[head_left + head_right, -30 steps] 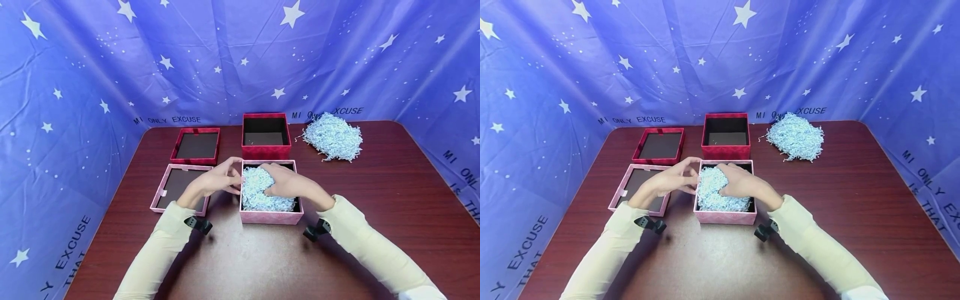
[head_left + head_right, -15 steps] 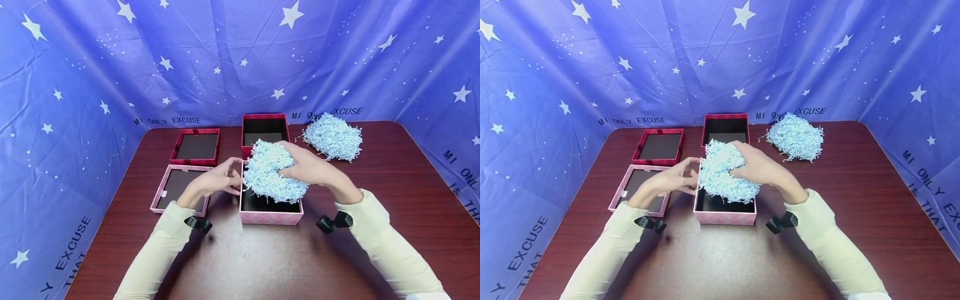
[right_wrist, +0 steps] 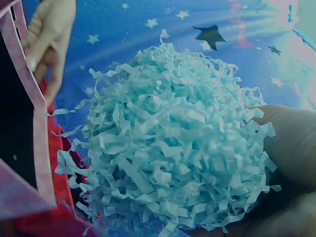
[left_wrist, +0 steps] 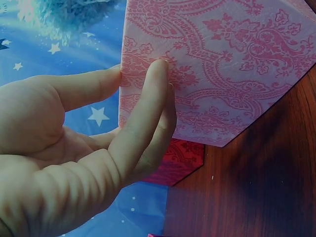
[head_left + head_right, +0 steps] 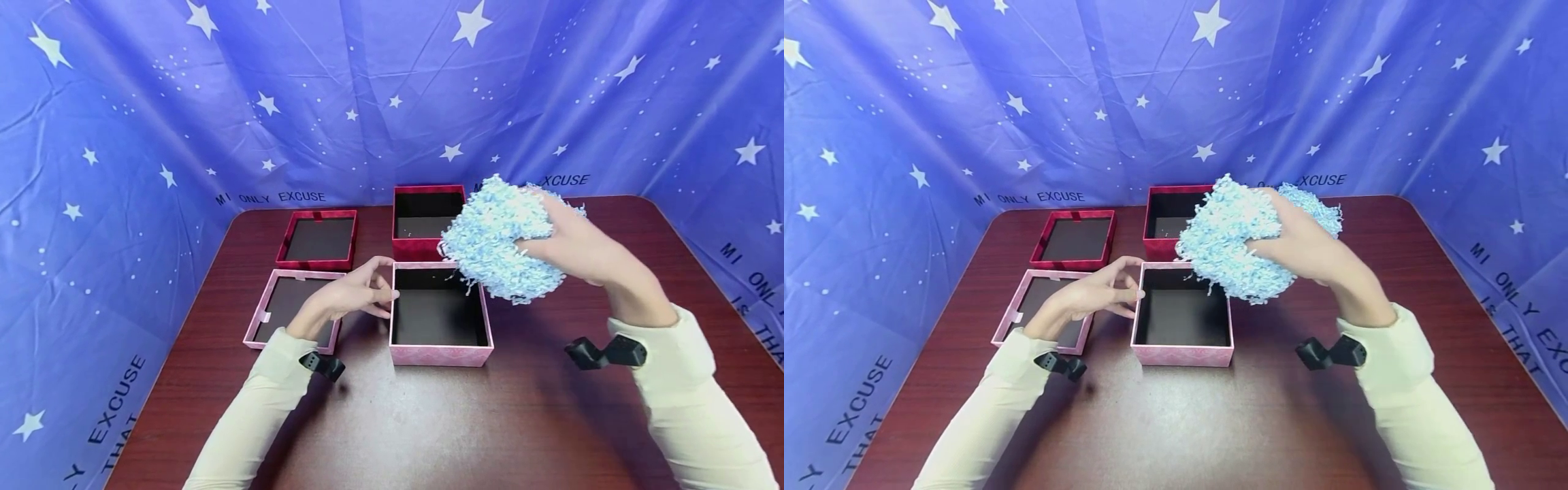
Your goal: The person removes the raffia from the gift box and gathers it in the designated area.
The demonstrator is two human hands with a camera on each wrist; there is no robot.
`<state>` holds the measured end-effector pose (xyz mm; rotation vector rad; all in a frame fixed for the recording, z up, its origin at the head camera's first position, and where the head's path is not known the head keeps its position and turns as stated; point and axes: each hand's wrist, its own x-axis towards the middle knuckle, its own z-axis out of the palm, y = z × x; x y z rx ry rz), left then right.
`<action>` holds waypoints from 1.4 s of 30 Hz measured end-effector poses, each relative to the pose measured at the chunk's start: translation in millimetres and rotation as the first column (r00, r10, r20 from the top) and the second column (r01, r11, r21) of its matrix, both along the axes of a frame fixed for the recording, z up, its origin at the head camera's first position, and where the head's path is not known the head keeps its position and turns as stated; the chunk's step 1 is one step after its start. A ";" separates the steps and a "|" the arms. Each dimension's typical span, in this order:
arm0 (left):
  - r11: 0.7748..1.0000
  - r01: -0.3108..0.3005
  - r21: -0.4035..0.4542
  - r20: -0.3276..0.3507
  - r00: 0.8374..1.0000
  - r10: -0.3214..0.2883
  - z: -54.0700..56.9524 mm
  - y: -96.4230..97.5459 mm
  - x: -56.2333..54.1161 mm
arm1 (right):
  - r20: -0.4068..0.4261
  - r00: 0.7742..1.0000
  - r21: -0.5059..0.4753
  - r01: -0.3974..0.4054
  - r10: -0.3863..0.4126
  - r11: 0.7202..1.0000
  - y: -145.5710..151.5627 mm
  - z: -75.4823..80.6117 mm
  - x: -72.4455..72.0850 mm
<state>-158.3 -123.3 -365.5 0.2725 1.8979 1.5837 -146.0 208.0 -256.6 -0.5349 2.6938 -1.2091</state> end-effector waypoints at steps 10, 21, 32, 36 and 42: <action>1.000 -0.006 -0.003 0.005 1.000 0.006 -1.2 -0.3 0.7 | -0.050 0.991 0.053 0.130 -0.128 0.990 47.0 -7.3 4.1; 1.000 0.000 0.000 0.001 1.000 0.000 0.5 -0.4 1.6 | -0.060 0.978 0.217 0.209 -0.201 0.954 90.3 -42.9 5.5; 1.000 0.001 0.018 0.009 1.000 -0.002 0.3 0.7 0.4 | -0.046 0.971 0.307 0.239 -0.236 0.921 125.7 -82.5 16.9; 1.000 0.000 0.020 0.014 1.000 0.000 -0.2 0.6 -0.6 | -0.019 0.966 0.344 0.250 -0.260 0.905 133.5 -90.6 20.4; 1.000 0.000 0.019 0.014 1.000 0.000 0.5 0.3 -0.4 | -0.015 0.962 0.399 0.257 -0.274 0.880 139.7 -104.5 21.5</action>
